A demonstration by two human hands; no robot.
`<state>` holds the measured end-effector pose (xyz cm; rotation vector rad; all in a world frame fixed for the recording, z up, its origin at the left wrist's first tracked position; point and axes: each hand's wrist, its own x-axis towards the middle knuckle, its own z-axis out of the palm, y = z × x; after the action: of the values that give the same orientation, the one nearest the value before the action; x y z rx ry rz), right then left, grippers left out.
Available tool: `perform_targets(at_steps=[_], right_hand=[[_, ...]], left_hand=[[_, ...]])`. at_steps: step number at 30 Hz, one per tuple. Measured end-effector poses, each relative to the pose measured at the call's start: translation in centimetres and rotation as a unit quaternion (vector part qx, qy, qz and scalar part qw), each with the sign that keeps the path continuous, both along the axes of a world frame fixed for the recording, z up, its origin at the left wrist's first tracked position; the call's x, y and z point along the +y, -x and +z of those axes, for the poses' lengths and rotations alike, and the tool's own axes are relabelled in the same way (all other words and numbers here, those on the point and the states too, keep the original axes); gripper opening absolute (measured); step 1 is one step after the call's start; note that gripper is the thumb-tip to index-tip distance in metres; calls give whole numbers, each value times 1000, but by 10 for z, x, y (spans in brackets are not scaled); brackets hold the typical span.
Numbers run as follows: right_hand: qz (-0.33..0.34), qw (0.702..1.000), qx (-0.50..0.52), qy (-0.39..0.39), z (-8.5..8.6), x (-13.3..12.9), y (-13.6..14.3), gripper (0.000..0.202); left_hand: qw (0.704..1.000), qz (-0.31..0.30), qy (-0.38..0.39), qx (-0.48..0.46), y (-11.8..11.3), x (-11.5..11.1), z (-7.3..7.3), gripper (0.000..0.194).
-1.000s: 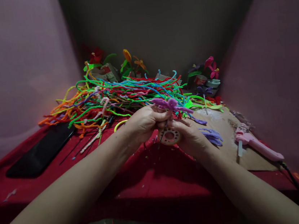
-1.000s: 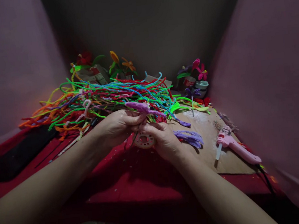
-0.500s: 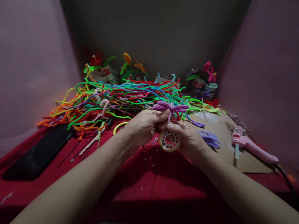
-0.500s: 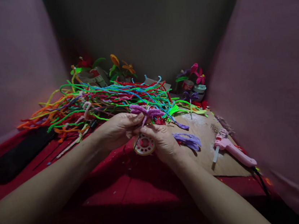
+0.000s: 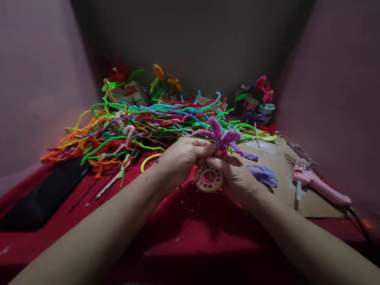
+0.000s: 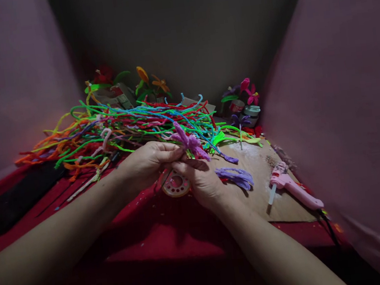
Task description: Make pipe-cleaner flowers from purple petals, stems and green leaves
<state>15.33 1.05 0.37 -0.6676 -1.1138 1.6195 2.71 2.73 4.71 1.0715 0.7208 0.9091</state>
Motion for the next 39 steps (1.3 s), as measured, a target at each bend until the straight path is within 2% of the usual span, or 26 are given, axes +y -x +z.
perform_targets(at_steps=[2,4,7,10,12,14,16,19,21,24,27,30,33,36,39], right_hand=[[-13,1000,-1,-13,2,1,0,9],[-44,998,-17,-41,5,3,-1,10],[-97,990,-64,-76,8,4,-3,16],[-120,987,-83,-68,12,2,-4,17],[-115,989,-76,-51,14,0,-3,17],[-107,991,-68,-42,15,-1,-3,19],[-82,996,-38,-24,14,0,-3,25],[-28,999,32,24,9,4,-3,26],[-11,997,57,43,7,5,-3,24],[-30,996,69,40,6,5,-3,20],[-88,995,52,-11,6,5,-2,15],[-137,988,15,-68,6,5,-3,12],[-164,983,-21,-80,6,6,-4,8],[-167,983,-26,-69,6,6,-3,4],[-131,990,1,-59,4,6,-2,7]], left_hand=[[997,2,-66,31,3,0,-1,22],[985,38,-142,95,7,-2,-3,25],[937,118,-218,245,12,-8,-6,29],[885,149,-265,353,13,-13,-11,20],[864,154,-296,377,12,-15,-14,13],[858,168,-323,362,10,-15,-17,14],[871,181,-325,322,10,-15,-19,13],[911,185,-275,244,9,-14,-22,8],[925,191,-252,211,9,-14,-23,6],[910,220,-279,214,8,-17,-25,6],[902,220,-293,227,7,-20,-23,8],[940,184,-215,192,5,-21,-20,11],[975,146,-118,118,4,-20,-19,16],[992,107,-36,63,6,-20,-19,19],[996,80,14,28,8,-20,-20,22]])
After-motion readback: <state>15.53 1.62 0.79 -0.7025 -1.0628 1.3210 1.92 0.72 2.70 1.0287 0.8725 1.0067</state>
